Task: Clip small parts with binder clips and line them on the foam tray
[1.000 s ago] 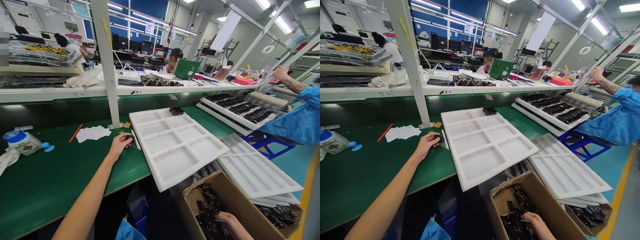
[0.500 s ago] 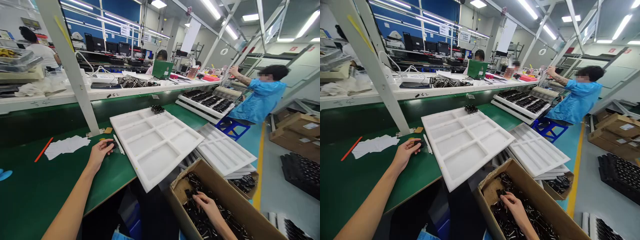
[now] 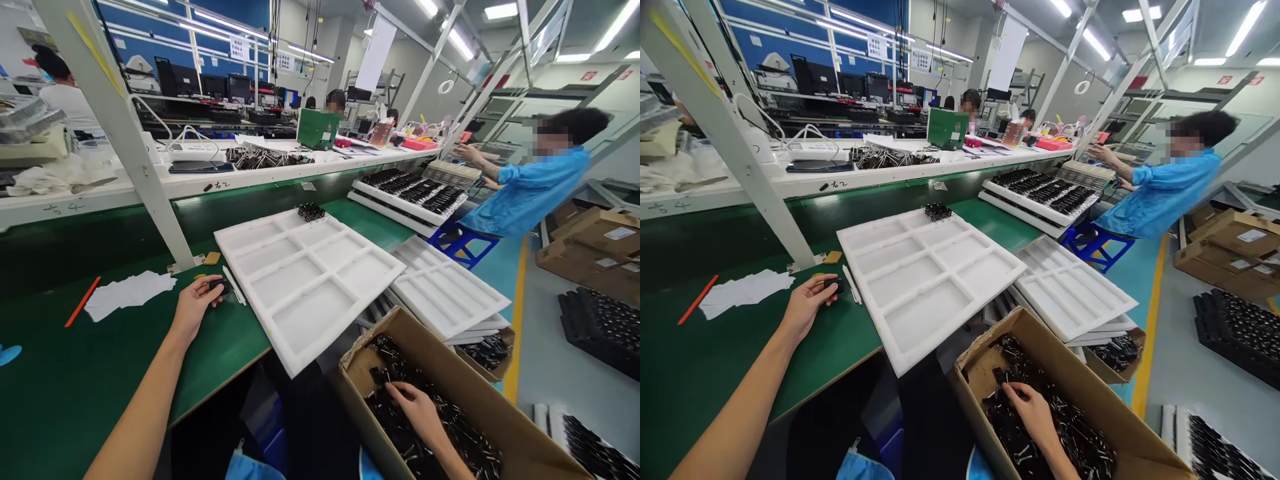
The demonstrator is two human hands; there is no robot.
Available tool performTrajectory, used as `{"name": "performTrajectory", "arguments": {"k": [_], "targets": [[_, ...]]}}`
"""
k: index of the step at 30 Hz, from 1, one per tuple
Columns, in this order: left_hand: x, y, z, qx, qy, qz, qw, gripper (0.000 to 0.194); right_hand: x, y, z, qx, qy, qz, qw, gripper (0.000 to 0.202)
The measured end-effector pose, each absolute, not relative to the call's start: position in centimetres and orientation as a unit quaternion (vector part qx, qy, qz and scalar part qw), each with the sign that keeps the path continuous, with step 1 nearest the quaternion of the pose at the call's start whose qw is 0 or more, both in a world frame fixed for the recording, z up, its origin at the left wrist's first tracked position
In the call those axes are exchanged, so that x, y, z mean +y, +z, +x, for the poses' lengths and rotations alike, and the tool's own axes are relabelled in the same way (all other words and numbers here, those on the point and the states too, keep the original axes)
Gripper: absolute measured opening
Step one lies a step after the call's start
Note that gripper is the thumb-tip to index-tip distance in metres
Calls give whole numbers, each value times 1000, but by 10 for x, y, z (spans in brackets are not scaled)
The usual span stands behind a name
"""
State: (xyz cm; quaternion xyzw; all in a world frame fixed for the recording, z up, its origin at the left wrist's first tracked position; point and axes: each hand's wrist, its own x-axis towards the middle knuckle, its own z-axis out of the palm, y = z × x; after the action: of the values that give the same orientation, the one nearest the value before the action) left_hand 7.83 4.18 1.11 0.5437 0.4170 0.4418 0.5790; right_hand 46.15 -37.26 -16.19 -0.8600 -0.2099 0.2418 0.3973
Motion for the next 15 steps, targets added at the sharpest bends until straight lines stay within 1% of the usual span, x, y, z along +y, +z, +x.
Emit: {"name": "performTrajectory", "arguments": {"k": [2,5,7,9,11,15], "targets": [[41,11,78,419,440,542,580,67,-373,-160,462,-174,264,-840,441,55],[41,9,77,415,437,549,579,66,-370,-146,471,-63,270,-759,589,50],[42,8,77,411,434,554,580,66,-365,-126,480,-12,258,-680,687,45],[42,9,77,412,432,555,579,68,-354,-95,488,-11,256,-616,745,39],[41,10,78,414,433,554,578,71,-335,-59,489,-47,288,-585,756,36],[39,14,79,418,436,550,577,72,-273,6,464,-187,386,-546,720,39]]}}
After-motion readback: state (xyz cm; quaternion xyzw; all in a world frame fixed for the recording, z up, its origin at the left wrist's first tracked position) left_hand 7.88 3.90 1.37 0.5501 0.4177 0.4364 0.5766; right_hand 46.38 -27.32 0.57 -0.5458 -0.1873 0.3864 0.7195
